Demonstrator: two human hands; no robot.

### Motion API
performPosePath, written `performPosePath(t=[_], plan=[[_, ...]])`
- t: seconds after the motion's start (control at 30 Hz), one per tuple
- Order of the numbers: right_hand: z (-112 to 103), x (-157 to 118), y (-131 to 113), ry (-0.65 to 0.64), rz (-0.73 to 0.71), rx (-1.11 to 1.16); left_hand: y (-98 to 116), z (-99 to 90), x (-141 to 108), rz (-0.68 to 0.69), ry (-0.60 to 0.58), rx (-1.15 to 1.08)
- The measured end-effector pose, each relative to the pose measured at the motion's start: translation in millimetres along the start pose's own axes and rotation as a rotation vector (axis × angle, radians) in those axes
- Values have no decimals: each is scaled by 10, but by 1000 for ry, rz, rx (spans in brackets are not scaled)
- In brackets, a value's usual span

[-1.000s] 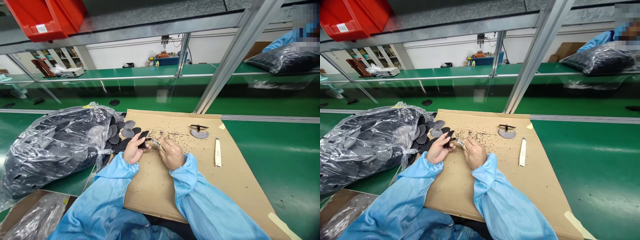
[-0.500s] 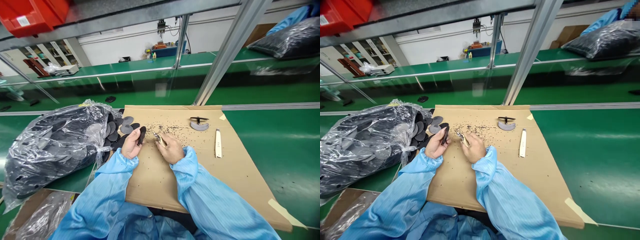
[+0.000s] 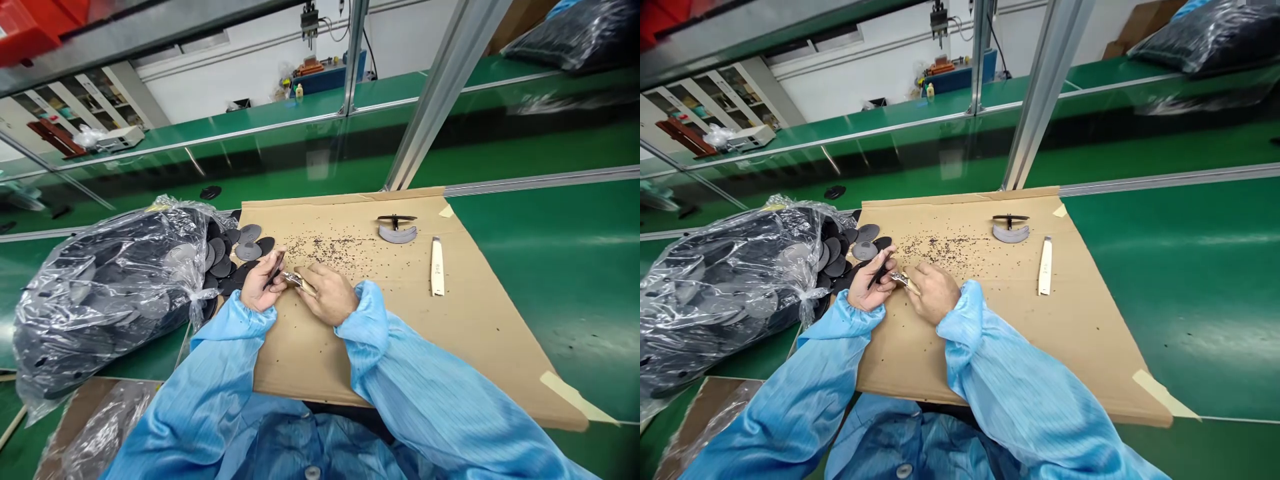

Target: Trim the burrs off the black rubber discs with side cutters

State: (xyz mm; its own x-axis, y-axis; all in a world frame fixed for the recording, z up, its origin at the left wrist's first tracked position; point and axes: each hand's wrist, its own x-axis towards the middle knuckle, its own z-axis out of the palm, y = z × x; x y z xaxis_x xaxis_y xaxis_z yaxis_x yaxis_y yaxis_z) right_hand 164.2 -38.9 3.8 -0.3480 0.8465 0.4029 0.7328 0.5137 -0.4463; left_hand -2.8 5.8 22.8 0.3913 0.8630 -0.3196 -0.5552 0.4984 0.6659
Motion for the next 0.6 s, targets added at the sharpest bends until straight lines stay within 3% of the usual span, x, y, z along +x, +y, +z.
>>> performPosePath(t=[0.6], plan=[[-17, 21, -11, -141, 42, -82, -78, -69, 18, 14, -63, 94]])
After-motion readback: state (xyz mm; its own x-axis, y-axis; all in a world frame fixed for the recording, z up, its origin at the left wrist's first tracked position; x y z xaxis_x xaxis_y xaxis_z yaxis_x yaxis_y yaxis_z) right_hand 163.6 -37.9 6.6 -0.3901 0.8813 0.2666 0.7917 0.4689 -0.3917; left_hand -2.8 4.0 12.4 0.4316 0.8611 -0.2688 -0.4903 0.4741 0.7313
